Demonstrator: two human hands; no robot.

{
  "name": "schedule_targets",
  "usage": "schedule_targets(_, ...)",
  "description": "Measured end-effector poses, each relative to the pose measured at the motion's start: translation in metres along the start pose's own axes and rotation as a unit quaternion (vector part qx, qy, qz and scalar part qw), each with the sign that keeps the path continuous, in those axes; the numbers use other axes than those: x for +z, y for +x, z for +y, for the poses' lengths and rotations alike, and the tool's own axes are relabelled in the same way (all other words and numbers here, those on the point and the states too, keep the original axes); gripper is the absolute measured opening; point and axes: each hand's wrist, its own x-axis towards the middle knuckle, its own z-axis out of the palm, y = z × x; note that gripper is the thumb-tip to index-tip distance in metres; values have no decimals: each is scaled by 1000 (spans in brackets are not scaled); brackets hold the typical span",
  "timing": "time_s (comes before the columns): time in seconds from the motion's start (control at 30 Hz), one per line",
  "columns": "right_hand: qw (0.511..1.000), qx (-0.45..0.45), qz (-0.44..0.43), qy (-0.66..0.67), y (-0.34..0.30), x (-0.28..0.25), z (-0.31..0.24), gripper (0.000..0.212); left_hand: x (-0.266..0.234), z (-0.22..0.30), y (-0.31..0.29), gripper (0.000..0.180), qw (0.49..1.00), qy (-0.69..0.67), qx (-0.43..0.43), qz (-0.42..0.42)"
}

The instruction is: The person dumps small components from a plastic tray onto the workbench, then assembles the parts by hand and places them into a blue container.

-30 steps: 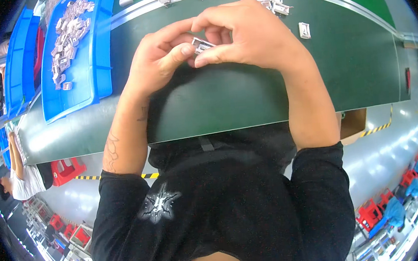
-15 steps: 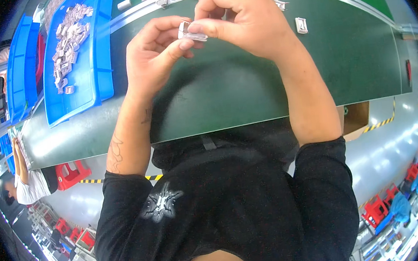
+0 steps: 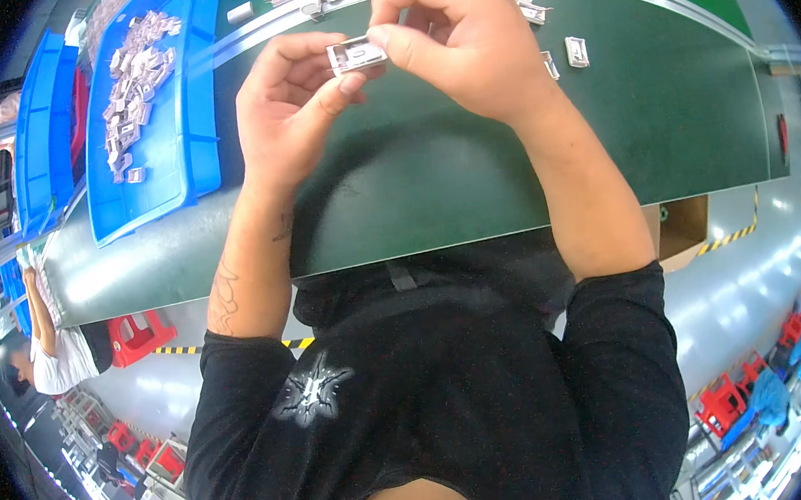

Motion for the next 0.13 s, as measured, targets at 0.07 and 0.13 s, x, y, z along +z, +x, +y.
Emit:
schedule_targets(0.07, 994, 52, 64, 72, -3, 1, -1, 3, 0, 0, 0, 34, 1000, -4, 16, 17)
schedule_targets(0.13, 987, 119, 84, 68, -4, 1, -1, 6, -1, 0, 1, 38, 999, 9, 28, 43)
